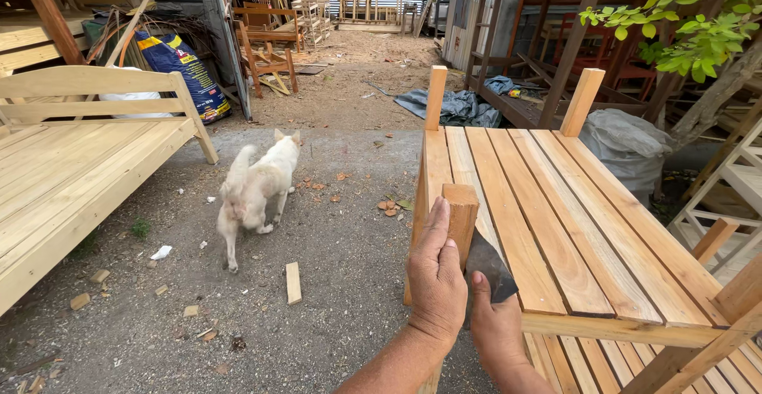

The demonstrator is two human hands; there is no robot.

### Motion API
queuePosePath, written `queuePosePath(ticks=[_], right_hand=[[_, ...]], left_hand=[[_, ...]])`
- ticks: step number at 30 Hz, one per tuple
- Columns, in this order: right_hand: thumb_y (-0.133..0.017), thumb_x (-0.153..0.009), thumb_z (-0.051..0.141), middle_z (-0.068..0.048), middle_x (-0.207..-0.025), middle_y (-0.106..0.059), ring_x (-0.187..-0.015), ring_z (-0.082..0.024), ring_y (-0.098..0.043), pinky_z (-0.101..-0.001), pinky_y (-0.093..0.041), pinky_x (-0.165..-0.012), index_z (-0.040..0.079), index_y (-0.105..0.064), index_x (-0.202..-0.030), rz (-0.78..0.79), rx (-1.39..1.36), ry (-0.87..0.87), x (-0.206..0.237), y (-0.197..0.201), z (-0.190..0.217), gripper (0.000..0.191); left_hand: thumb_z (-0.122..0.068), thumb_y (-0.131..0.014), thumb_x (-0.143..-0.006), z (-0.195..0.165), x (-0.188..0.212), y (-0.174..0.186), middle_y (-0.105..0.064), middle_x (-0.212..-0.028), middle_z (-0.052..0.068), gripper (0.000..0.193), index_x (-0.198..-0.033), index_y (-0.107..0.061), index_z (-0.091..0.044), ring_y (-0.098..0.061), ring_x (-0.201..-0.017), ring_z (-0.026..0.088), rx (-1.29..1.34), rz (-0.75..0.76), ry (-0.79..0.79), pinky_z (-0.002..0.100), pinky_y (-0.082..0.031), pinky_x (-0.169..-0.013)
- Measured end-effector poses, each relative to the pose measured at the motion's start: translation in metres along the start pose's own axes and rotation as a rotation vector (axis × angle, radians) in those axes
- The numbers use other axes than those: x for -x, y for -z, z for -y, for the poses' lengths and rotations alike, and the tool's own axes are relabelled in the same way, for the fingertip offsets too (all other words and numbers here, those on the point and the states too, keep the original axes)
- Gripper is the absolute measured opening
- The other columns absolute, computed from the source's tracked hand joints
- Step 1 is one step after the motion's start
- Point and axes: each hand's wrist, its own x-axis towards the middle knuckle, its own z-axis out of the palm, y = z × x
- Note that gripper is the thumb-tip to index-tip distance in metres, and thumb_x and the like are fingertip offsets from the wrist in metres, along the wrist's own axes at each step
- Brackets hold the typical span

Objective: The person kneels beside an unfinished wooden chair frame and sands it by hand with a sheet of sandpaper. They sand the legs, side rails, and lower stretcher first, then move to the seat slats and armrest post, rubbing the sandpaper along the wood surfaces.

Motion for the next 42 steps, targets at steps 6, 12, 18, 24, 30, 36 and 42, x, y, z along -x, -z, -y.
queuePosePath(ticks=[6,12,18,24,30,36,42], right_hand=[[-0.057,-0.103,0.033,-0.012,-0.105,-0.075,-0.092,-0.019,-0.067,-0.0358,-0.055,-0.079,-0.003,-0.066,-0.119,-0.054,-0.124,-0.094,-0.012,0.003,-0.001,0.040],[-0.058,-0.100,0.028,-0.009,-0.099,-0.076,-0.090,-0.018,-0.068,-0.0340,-0.053,-0.081,0.001,-0.069,-0.115,-0.042,0.051,-0.158,0.010,0.011,-0.026,0.033],[-0.055,-0.100,0.028,-0.006,-0.112,-0.072,-0.100,-0.014,-0.067,-0.0327,-0.055,-0.085,0.005,-0.064,-0.120,0.083,-0.114,-0.028,0.015,0.003,-0.012,0.032],[-0.054,-0.105,0.027,-0.007,-0.104,-0.068,-0.087,-0.014,-0.065,-0.0317,-0.055,-0.070,0.002,-0.063,-0.115,-0.083,-0.575,-0.306,-0.003,-0.014,0.014,0.028],[-0.050,-0.109,0.034,-0.010,-0.094,-0.069,-0.079,-0.016,-0.063,-0.0331,-0.053,-0.066,-0.003,-0.067,-0.112,-0.211,-0.399,-0.343,0.011,-0.016,-0.005,0.042],[-0.052,-0.106,0.031,-0.009,-0.098,-0.071,-0.083,-0.014,-0.066,-0.0304,-0.055,-0.069,-0.003,-0.065,-0.113,-0.261,-0.439,-0.295,0.007,-0.007,0.000,0.037],[-0.052,-0.108,0.029,-0.012,-0.096,-0.069,-0.080,-0.017,-0.066,-0.0316,-0.056,-0.067,-0.004,-0.065,-0.109,-0.196,-0.525,-0.232,-0.015,-0.005,0.047,0.035]], left_hand=[[0.000,-0.041,-0.095,-0.001,0.002,0.001,-0.046,-0.160,0.021,0.054,-0.149,-0.049,0.001,-0.039,-0.152,0.033,0.007,0.048,-0.039,0.039,-0.029,-0.125],[-0.001,-0.041,-0.097,-0.003,0.009,-0.001,-0.038,-0.165,0.022,0.059,-0.155,-0.037,0.003,-0.035,-0.155,0.034,-0.005,0.146,-0.046,0.040,-0.029,-0.127],[-0.007,-0.049,-0.095,-0.004,0.007,-0.003,-0.029,-0.165,0.030,0.071,-0.161,-0.023,0.005,-0.031,-0.153,0.041,-0.094,0.156,-0.233,0.046,-0.026,-0.126],[-0.016,-0.059,-0.100,0.009,-0.042,-0.028,-0.045,-0.150,0.024,0.062,-0.156,-0.034,-0.002,-0.043,-0.139,0.038,-0.029,0.130,-0.206,0.046,-0.035,-0.119],[-0.019,-0.060,-0.102,0.017,-0.046,-0.037,-0.053,-0.119,0.012,0.022,-0.123,-0.060,-0.010,-0.058,-0.112,0.027,-0.056,0.148,-0.139,0.040,-0.052,-0.101],[-0.020,-0.060,-0.103,0.013,-0.044,-0.035,-0.051,-0.122,0.012,0.023,-0.124,-0.057,-0.009,-0.056,-0.114,0.027,-0.029,0.159,-0.172,0.040,-0.051,-0.101],[-0.016,-0.061,-0.102,0.010,-0.045,-0.032,-0.052,-0.120,0.013,0.021,-0.121,-0.059,-0.008,-0.055,-0.114,0.029,0.005,0.143,-0.214,0.042,-0.049,-0.102]])
